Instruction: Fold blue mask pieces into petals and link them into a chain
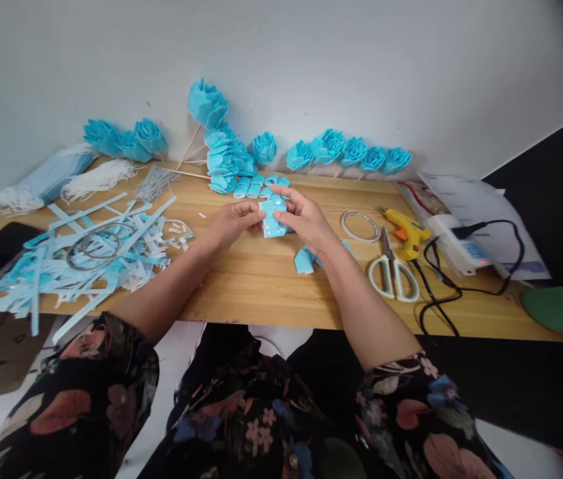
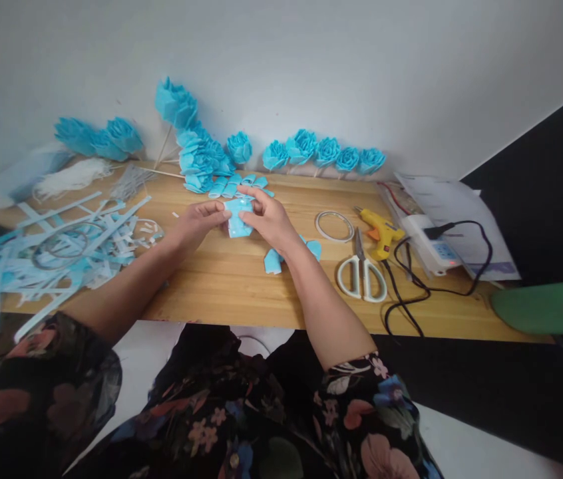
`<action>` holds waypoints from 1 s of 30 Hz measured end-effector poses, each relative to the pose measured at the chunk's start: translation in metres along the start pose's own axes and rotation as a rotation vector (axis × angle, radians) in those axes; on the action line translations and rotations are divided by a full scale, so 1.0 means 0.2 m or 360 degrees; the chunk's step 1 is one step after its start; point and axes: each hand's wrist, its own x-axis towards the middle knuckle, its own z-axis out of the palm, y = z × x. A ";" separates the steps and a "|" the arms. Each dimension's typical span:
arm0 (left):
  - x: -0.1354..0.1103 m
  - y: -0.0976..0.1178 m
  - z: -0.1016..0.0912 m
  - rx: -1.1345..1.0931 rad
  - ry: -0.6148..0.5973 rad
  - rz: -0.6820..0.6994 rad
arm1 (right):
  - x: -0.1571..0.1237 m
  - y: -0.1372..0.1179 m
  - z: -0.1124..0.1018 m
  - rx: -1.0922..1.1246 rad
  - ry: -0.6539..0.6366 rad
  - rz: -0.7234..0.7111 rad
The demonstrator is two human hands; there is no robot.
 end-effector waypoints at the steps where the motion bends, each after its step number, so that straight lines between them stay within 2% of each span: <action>1: 0.00 -0.01 -0.01 0.0000 0.0008 -0.0006 | 0.00 -0.01 -0.01 0.0019 -0.0003 0.0024; 5: 0.01 -0.03 -0.02 -0.0028 0.0025 -0.0019 | 0.00 -0.02 -0.05 0.0099 0.0124 0.0052; 8: 0.01 -0.02 -0.01 -0.0011 0.0004 -0.0026 | 0.02 0.00 -0.07 0.0024 0.0213 0.0001; 14: -0.01 0.01 0.00 -0.0009 -0.0018 -0.0026 | 0.03 0.03 -0.07 -0.0021 0.0194 -0.0070; 19: 0.01 -0.01 0.00 -0.0062 -0.0034 -0.0010 | 0.04 0.03 -0.08 0.0018 0.0280 -0.0069; 24: 0.02 -0.04 0.00 -0.0136 0.0080 -0.0006 | 0.05 0.04 -0.08 -0.0018 0.0247 -0.0089; 30: 0.01 -0.03 -0.02 -0.0053 0.0153 0.0076 | 0.04 0.04 -0.04 -0.0005 0.0216 -0.0083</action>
